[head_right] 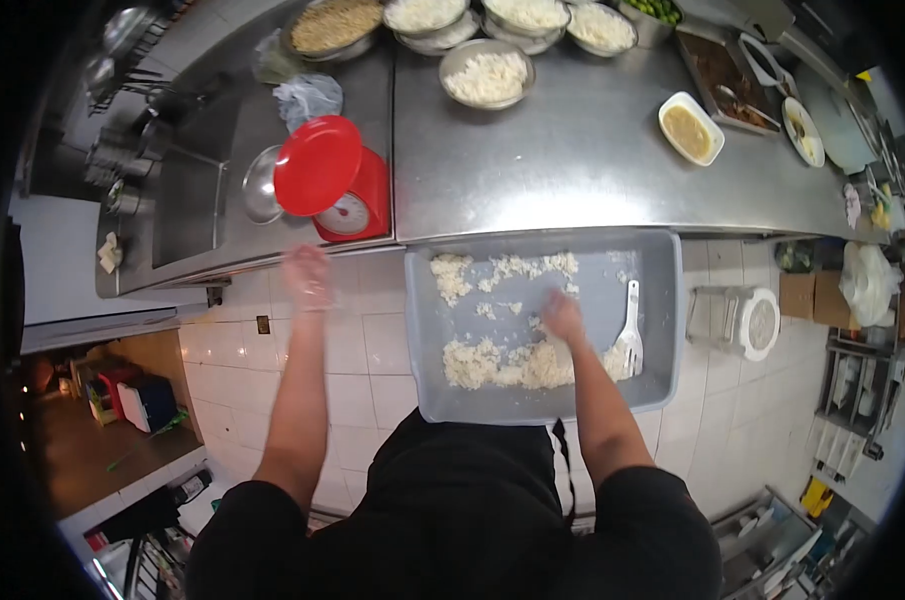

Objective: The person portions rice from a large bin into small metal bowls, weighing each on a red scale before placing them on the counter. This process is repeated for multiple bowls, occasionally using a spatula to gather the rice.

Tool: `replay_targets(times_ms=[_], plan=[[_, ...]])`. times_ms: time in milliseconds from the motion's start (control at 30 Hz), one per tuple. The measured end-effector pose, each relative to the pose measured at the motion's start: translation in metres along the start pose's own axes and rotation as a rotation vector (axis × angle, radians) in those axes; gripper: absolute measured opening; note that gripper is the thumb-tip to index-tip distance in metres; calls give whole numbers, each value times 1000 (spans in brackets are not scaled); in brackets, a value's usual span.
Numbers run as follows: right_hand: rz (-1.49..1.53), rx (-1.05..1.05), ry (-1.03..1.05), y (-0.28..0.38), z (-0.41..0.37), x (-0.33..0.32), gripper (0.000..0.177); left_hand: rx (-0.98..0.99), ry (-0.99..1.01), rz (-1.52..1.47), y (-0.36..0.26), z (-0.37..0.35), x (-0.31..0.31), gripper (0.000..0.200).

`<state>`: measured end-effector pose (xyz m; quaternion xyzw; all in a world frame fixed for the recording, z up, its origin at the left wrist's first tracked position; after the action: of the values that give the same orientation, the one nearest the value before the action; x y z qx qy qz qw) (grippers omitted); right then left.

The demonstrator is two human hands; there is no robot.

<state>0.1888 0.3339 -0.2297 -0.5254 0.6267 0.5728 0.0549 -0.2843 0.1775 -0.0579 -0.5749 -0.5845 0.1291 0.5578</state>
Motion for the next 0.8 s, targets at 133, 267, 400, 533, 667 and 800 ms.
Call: replay_targets(times_ms=[133,267,400,533,667,800], plan=[[77,175,-236,59,76,-30,50,107,-247,362,-92,46,8,46],[57,-262,-90,68,75,121,44,-38,-154,578,-119,90,20,36],[-88,-152,338,183,58,81,38,-73,-195,686,-123,113,4,21],[-165,-39,344,244,92,47,34,-104,-221,659,-114,125,-13,16],[-24,-295,346,197,90,117,33,-138,-234,608,-113,128,-30,17],[-412,-680,890,158,26,164,25,159,95,817,-117,106,-72,17]])
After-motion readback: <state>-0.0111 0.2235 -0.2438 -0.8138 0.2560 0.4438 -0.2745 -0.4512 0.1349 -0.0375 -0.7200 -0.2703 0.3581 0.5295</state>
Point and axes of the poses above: each hand's wrist, its own z-axis towards the middle knuckle, its own x-axis out of the palm, y = z × x, the point moved 2 cm from there along z, towards the middle knuckle, and after that the axes turned 7 degrees about z, right-handed, at the moved point
